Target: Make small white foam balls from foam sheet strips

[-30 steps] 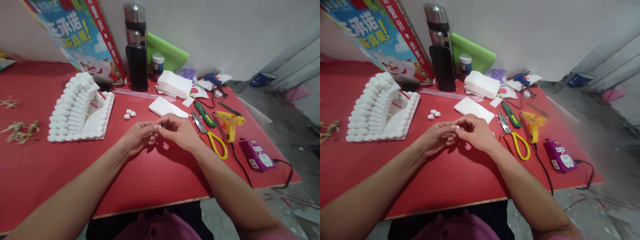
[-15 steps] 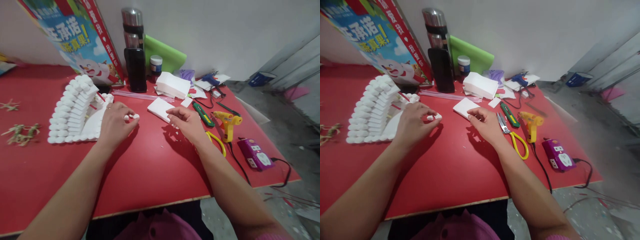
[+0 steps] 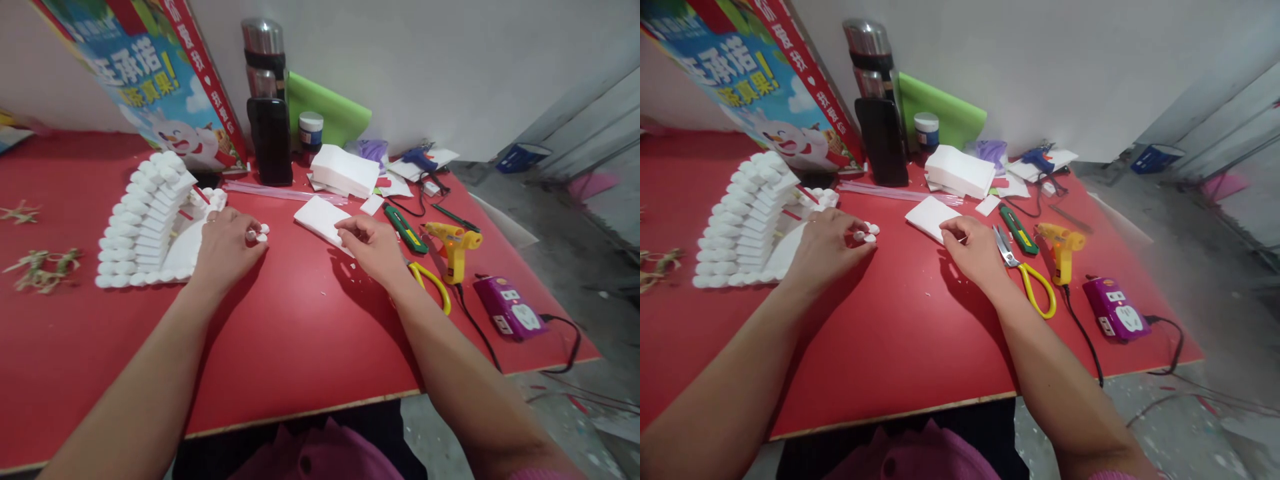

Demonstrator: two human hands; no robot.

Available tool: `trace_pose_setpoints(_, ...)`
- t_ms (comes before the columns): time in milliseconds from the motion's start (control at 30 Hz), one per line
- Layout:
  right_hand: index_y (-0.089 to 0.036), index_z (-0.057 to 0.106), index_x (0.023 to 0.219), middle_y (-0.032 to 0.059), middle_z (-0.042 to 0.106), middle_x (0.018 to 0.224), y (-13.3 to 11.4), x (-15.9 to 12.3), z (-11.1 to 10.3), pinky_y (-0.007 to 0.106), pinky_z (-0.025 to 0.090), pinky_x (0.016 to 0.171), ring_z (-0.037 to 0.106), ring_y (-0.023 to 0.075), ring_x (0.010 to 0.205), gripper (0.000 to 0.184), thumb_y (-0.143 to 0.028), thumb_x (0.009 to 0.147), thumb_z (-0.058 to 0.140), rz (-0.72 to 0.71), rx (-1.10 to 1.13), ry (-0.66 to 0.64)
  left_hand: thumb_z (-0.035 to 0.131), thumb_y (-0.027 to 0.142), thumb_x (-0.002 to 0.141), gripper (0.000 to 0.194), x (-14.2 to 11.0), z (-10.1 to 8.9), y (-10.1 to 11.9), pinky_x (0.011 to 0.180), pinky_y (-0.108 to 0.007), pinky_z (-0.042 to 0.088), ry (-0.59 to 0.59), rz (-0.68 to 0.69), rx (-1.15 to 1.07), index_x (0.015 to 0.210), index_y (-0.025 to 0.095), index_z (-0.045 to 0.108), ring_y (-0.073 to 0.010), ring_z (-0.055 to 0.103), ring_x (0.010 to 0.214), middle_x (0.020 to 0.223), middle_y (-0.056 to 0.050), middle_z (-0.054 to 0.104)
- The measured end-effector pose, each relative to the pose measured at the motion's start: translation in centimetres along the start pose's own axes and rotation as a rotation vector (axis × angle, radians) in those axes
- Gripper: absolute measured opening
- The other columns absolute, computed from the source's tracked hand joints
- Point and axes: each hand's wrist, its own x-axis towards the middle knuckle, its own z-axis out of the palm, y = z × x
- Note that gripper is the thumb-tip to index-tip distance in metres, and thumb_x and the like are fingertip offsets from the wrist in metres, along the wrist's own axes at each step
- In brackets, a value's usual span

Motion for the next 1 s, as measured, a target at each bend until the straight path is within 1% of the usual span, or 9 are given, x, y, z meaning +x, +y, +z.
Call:
trace_pose_setpoints(167, -0.02, 0.077, 0.098, 0.0061, 0.076, 0.096, 0.3, 0.0, 0.0, 0.035, 0.053, 0.073, 0.069, 0.0184, 0.083, 0.017, -0.027, 0.091, 0.063, -0.076, -0.064, 0.03, 0.074, 0.025, 0.076, 0.022, -0.2, 0.0, 0.4, 0.091, -0.048, 0.049, 0.019, -0.07, -0.073, 0.091, 0.024, 0.058, -0.0339, 0.059, 0.101, 0.098, -0.011, 0.061)
trace_pose_setpoints(333, -0.021, 0.077, 0.094, 0.0056, 0.076, 0.092, 0.3, -0.1, -0.3, 0.035, 0.052, 0.071, 0.069, 0.0191, 0.08, 0.016, -0.028, 0.093, 0.063, -0.097, -0.089, 0.021, 0.072, 0.026, 0.079, 0.017, -0.1, 0.5, -0.3, 0.087, -0.043, 0.05, -0.009, -0.119, -0.134, 0.089, 0.024, 0.058, -0.0288, 0.06, 0.093, 0.096, -0.008, 0.058)
trace_pose_setpoints(467, -0.021, 0.077, 0.09, 0.0042, 0.076, 0.085, -0.2, 0.1, -1.0, 0.036, 0.053, 0.069, 0.068, 0.0193, 0.073, 0.016, -0.028, 0.094, 0.063, -0.098, -0.071, -0.05, 0.072, 0.026, 0.08, 0.015, 0.2, 1.0, -0.8, 0.088, -0.043, 0.05, -0.001, -0.111, -0.15, 0.081, 0.024, 0.058, -0.0293, 0.06, 0.095, 0.092, -0.008, 0.057)
trace_pose_setpoints(567, -0.023, 0.079, 0.105, 0.0067, 0.08, 0.108, -1.8, -1.0, 0.0, 0.039, 0.059, 0.085, 0.074, 0.0231, 0.097, 0.02, -0.031, 0.099, 0.061, -0.207, -0.089, -0.161, 0.071, 0.027, 0.081, 0.014, 0.3, 1.4, -0.9, 0.09, -0.044, 0.049, 0.013, -0.118, -0.144, 0.08, 0.024, 0.058, -0.0304, 0.059, 0.097, 0.09, -0.008, 0.057)
trace_pose_setpoints(600, -0.023, 0.076, 0.119, 0.0086, 0.077, 0.126, -2.6, -1.8, 0.9, 0.042, 0.056, 0.1, 0.071, 0.0248, 0.117, 0.028, -0.034, 0.103, 0.057, -0.267, -0.117, -0.222, 0.071, 0.026, 0.081, 0.014, 0.3, 1.5, -0.9, 0.091, -0.044, 0.049, 0.024, -0.124, -0.143, 0.08, 0.024, 0.057, -0.0304, 0.059, 0.098, 0.09, -0.008, 0.057)
trace_pose_setpoints(667, -0.016, 0.061, 0.147, 0.014, 0.056, 0.159, -4.1, -4.1, 3.3, 0.049, 0.038, 0.125, 0.048, 0.0279, 0.151, 0.051, -0.045, 0.107, 0.05, -0.381, -0.259, -0.38, 0.071, 0.025, 0.081, 0.016, 0.3, 1.7, -0.8, 0.092, -0.044, 0.048, 0.046, -0.143, -0.153, 0.08, 0.025, 0.055, -0.0299, 0.058, 0.099, 0.089, -0.007, 0.056)
trace_pose_setpoints(767, -0.004, 0.036, 0.164, 0.0175, 0.025, 0.174, -5.7, -7.4, 6.9, 0.055, 0.011, 0.135, 0.018, 0.0311, 0.165, 0.086, -0.064, 0.103, 0.048, -0.514, -0.463, -0.646, 0.077, 0.028, 0.077, 0.025, 0.2, 1.7, -0.6, 0.091, -0.042, 0.049, 0.066, -0.18, -0.196, 0.081, 0.024, 0.052, -0.0276, 0.058, 0.096, 0.088, -0.005, 0.055)
trace_pose_setpoints(867, 0.0, 0.029, 0.166, 0.0203, 0.016, 0.174, -5.4, -8.6, 8.0, 0.056, 0.007, 0.135, 0.01, 0.0335, 0.165, 0.101, -0.076, 0.1, 0.043, -0.401, -0.597, -0.726, 0.081, 0.038, 0.077, 0.034, 0.1, 1.5, -0.1, 0.088, -0.04, 0.049, 0.124, -0.21, -0.221, 0.08, 0.024, 0.05, -0.0247, 0.056, 0.09, 0.088, -0.004, 0.054)
trace_pose_setpoints(1000, 0.006, 0.029, 0.164, 0.0266, 0.014, 0.173, -3.3, -8.4, 5.5, 0.055, 0.015, 0.134, 0.011, 0.0374, 0.165, 0.106, -0.078, 0.099, 0.04, -0.144, -0.751, -0.578, 0.075, 0.041, 0.086, 0.034, -0.1, 0.7, 0.9, 0.087, -0.04, 0.048, 0.268, -0.17, -0.253, 0.079, 0.025, 0.046, -0.0239, 0.054, 0.087, 0.085, -0.003, 0.051)
